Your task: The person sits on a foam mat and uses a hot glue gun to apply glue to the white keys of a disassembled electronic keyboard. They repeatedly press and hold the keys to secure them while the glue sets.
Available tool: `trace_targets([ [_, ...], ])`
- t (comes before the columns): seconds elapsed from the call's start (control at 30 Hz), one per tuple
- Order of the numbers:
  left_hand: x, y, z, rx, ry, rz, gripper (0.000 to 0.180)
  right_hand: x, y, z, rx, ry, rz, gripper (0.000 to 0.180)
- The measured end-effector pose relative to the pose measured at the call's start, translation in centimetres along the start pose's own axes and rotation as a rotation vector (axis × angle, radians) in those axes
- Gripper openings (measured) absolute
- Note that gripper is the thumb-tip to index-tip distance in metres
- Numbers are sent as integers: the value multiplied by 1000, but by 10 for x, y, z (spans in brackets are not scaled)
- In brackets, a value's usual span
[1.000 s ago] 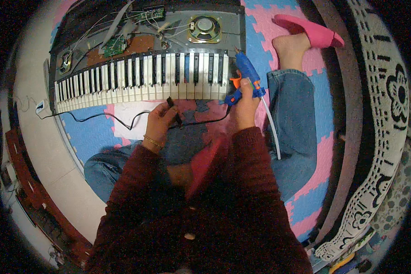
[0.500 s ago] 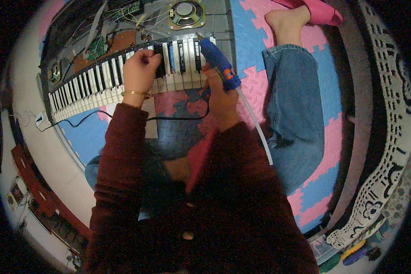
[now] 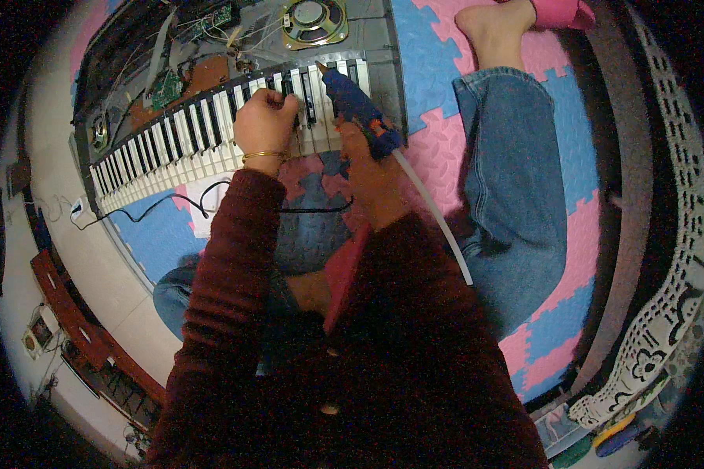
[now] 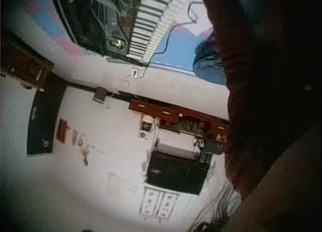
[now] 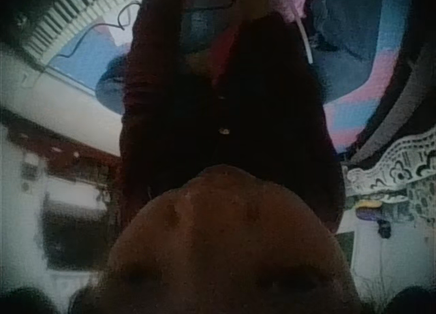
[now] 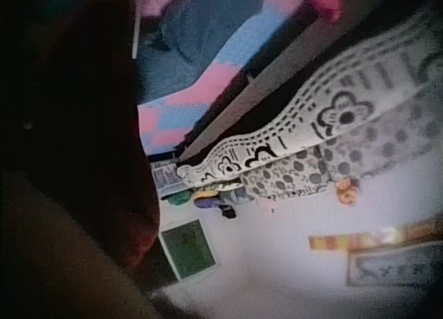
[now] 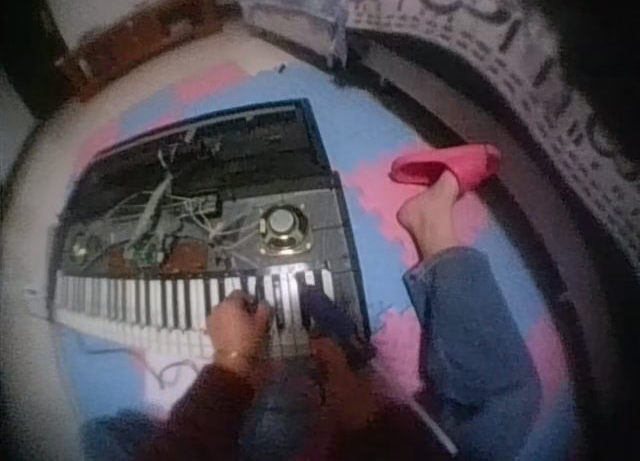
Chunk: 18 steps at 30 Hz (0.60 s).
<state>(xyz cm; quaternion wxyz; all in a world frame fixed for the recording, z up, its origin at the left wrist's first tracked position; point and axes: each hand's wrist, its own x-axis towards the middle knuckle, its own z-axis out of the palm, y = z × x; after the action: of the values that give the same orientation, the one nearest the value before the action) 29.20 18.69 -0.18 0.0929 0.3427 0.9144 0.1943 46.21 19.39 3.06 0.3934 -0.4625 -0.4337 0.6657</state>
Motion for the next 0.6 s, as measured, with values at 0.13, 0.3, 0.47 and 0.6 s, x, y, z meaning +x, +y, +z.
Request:
trace_targets([
  [0.13,-1,1,5,4,25,-13,31,-1,3,0,9,-3,17,27],
  [0.3,-1,2,9,-6,54,-20,30,0,5,0,27,-18,5,27],
  [0.47,0,0,6,-26,20,-13,30,-1,5,-3,4,-35,38,27],
  [0.6,1,2,2,-28,-7,-25,28,-1,7,-2,0,-20,64,27],
])
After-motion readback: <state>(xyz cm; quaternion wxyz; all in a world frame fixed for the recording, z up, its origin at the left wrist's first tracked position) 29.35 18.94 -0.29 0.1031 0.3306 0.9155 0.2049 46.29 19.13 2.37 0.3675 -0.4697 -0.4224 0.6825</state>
